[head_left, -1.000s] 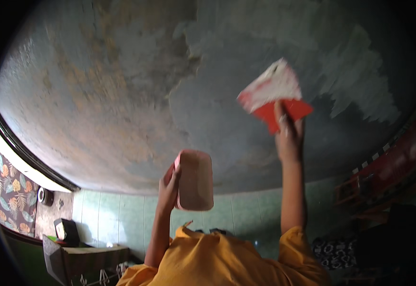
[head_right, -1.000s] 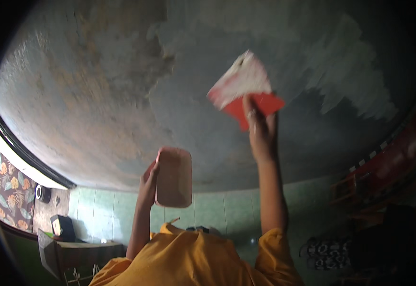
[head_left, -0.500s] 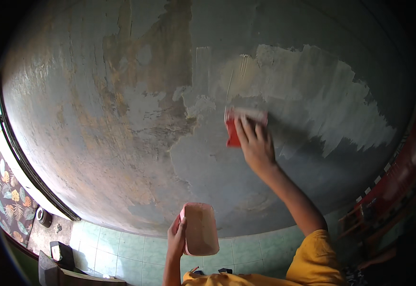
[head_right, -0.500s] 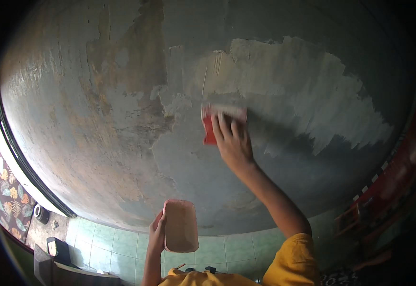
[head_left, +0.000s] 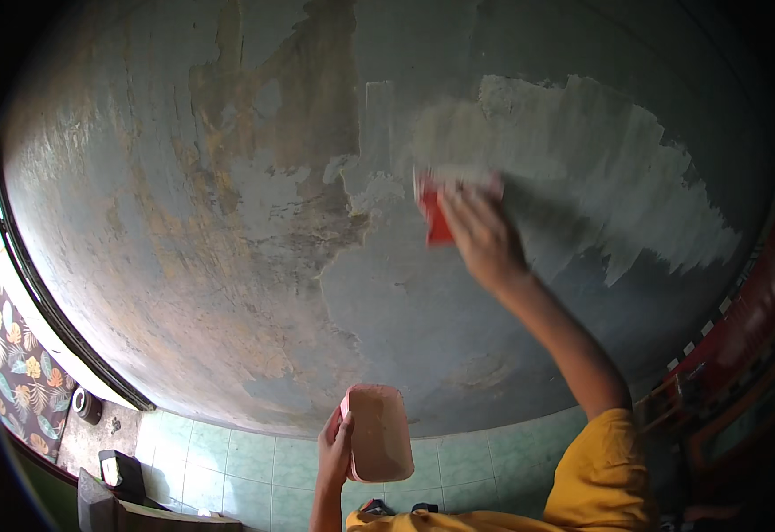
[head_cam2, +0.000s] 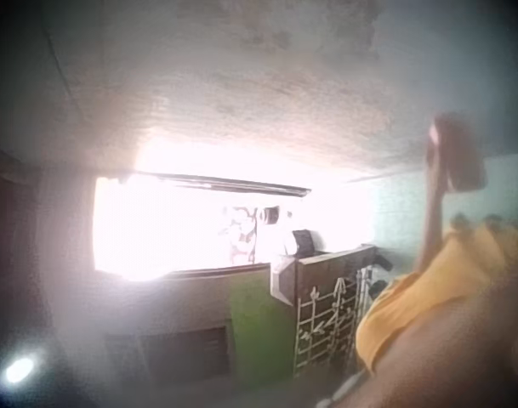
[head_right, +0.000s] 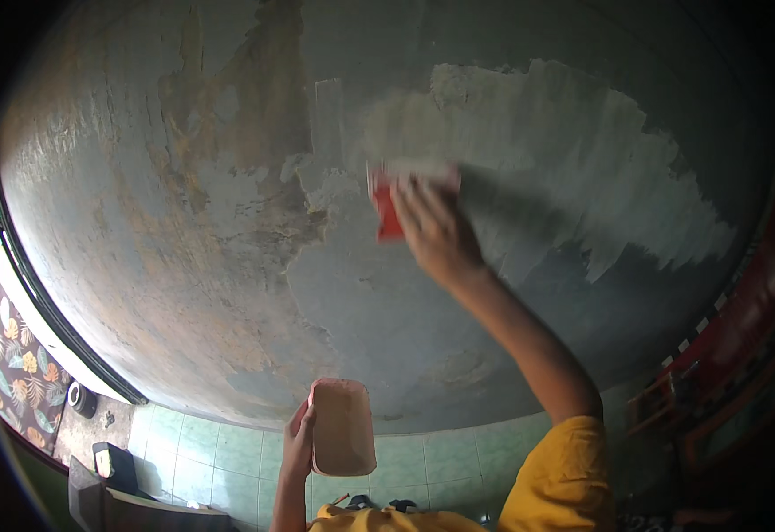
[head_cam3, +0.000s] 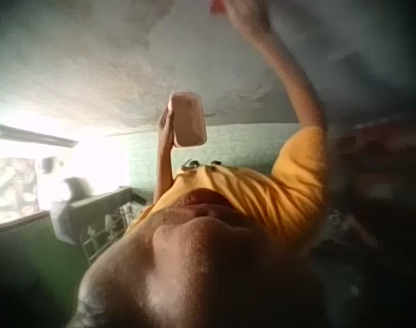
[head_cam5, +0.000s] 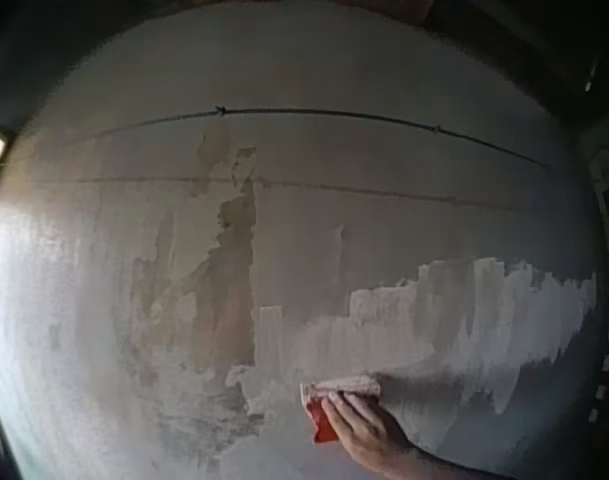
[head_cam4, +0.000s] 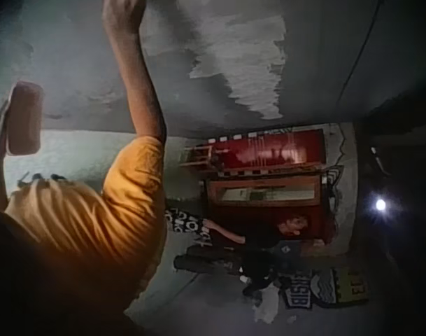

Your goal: The person applies plaster to a wall using a scraper, taking material from a container and smoothing it over areas where the paint has peeled.

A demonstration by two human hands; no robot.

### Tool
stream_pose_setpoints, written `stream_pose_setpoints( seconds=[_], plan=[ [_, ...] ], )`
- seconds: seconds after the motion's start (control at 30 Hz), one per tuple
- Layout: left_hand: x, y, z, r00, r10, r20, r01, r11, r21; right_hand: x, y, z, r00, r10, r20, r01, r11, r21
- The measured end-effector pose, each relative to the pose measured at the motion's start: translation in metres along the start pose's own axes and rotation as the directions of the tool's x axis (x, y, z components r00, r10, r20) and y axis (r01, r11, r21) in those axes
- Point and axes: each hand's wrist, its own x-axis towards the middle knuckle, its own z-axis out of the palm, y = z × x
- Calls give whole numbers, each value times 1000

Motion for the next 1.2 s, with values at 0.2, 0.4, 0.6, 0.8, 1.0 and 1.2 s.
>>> stream_pose_setpoints(
  seconds=[0.2,0.4,0.6,0.8,1.0,1.2],
  plan=[
    [-2,3,-9,1000,-19,20,20,1000,-15,-6,-14,-31,994,83,73,-100,961,259],
    [-7,8,-12,999,-34,14,34,999,3,33,19,-37,987,157,-36,-155,986,63],
    [-1,-4,-24,999,-50,-21,49,998,-26,-157,-109,33,959,156,238,-204,960,192],
    [2,-6,-36,996,-82,-37,82,997,12,-24,-19,-23,970,229,-86,-213,964,160],
    [15,-5,-31,998,-62,-1,62,998,28,-83,-44,35,964,257,68,-259,966,20],
    [13,-3,-39,996,-92,10,91,995,35,-99,-70,9,966,245,84,-259,914,314]
  ],
)
